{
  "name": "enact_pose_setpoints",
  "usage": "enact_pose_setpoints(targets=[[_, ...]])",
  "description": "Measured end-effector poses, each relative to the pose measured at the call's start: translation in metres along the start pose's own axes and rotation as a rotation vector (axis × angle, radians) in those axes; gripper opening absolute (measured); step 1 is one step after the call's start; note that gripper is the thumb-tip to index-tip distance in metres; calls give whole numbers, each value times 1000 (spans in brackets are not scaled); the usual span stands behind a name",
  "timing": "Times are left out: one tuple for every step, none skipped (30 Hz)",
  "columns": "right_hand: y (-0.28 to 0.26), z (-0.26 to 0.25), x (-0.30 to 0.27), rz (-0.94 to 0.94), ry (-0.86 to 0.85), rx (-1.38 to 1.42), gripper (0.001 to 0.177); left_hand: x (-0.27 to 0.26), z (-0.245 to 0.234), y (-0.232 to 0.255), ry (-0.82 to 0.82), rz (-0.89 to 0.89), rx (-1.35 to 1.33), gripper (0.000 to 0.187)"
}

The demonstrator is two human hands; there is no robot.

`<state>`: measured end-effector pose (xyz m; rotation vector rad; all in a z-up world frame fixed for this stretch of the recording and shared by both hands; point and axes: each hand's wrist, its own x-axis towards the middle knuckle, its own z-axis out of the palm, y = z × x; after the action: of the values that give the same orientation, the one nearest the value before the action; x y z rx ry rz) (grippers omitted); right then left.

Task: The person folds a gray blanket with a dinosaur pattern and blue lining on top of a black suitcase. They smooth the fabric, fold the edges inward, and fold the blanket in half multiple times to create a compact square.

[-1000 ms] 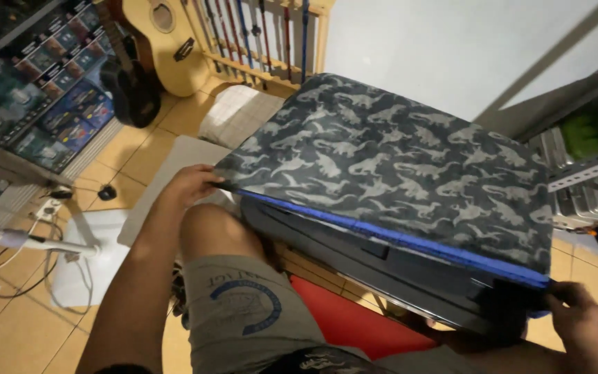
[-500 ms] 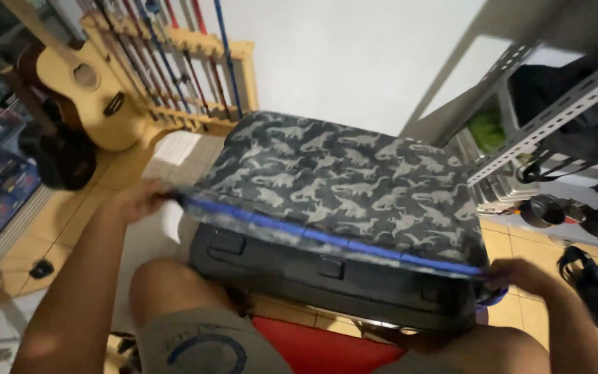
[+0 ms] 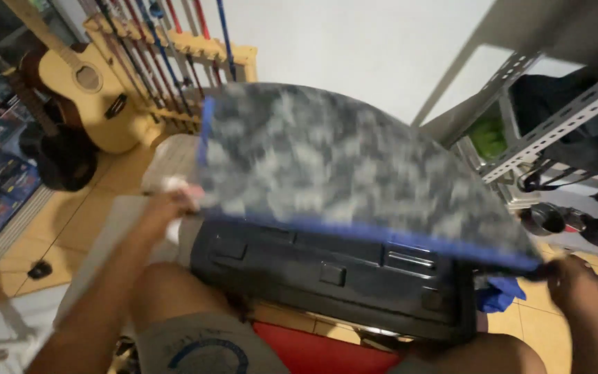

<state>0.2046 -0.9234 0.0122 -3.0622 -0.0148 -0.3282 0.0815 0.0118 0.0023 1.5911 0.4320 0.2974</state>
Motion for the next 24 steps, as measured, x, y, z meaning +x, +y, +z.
enact_pose_setpoints(targets=[[-3,14,-17,168,-206,-84,27,-9,-4,-45,-138,-203,137,39],[-6,28,-35,341,-405,-174,30,-19,-9,-90,-276,-407,272,58],[4,46,-47,328,-406,-176,30,-39,4,-76,-265,-411,266,58],[14,64,-59,208,-413,-154,19,-60,17,-61,-264,-473,276,51],[26,80,-71,88,-420,-134,18,-81,31,-47,-264,-537,284,45],[18,75,-69,75,-421,-139,18,-97,40,-23,-254,-542,276,45],[10,69,-66,154,-529,-169,22,-112,49,2,-197,-568,244,39],[2,63,-63,235,-634,-200,27,-127,58,28,-140,-593,212,33],[-3,60,-58,226,-629,-202,27,-124,56,22,-132,-591,206,33],[-8,56,-53,256,-640,-218,27,-121,54,15,-122,-570,211,32],[-11,52,-51,292,-651,-233,28,-117,54,9,-117,-548,217,31],[-12,54,-44,288,-646,-234,28,-107,47,3,-113,-544,213,31],[-10,56,-42,237,-638,-260,28,-98,42,-5,-100,-535,254,34],[-9,57,-40,186,-630,-287,29,-88,37,-12,-87,-526,296,37],[-22,46,-41,190,-630,-289,29,-87,33,-5,-91,-526,295,37],[-36,36,-41,210,-645,-284,29,-86,29,3,-22,-463,256,37],[-50,26,-43,231,-661,-276,30,-85,24,10,48,-400,220,37],[-60,24,-45,236,-662,-275,30,-86,30,12,44,-400,221,37],[-70,23,-46,241,-695,-357,33,-88,35,14,-26,-423,219,31],[-80,21,-47,246,-728,-439,38,-90,40,16,-95,-446,218,26],[-97,35,-48,244,-730,-438,38,-112,62,41,-93,-447,219,26],[-115,49,-48,110,-572,-222,41,-134,84,67,-178,-374,113,26],[-130,62,-53,-16,-409,-10,49,-158,108,91,-266,-305,7,26],[-205,36,-57,-14,-415,-10,49,-163,129,79,-267,-310,9,26]])
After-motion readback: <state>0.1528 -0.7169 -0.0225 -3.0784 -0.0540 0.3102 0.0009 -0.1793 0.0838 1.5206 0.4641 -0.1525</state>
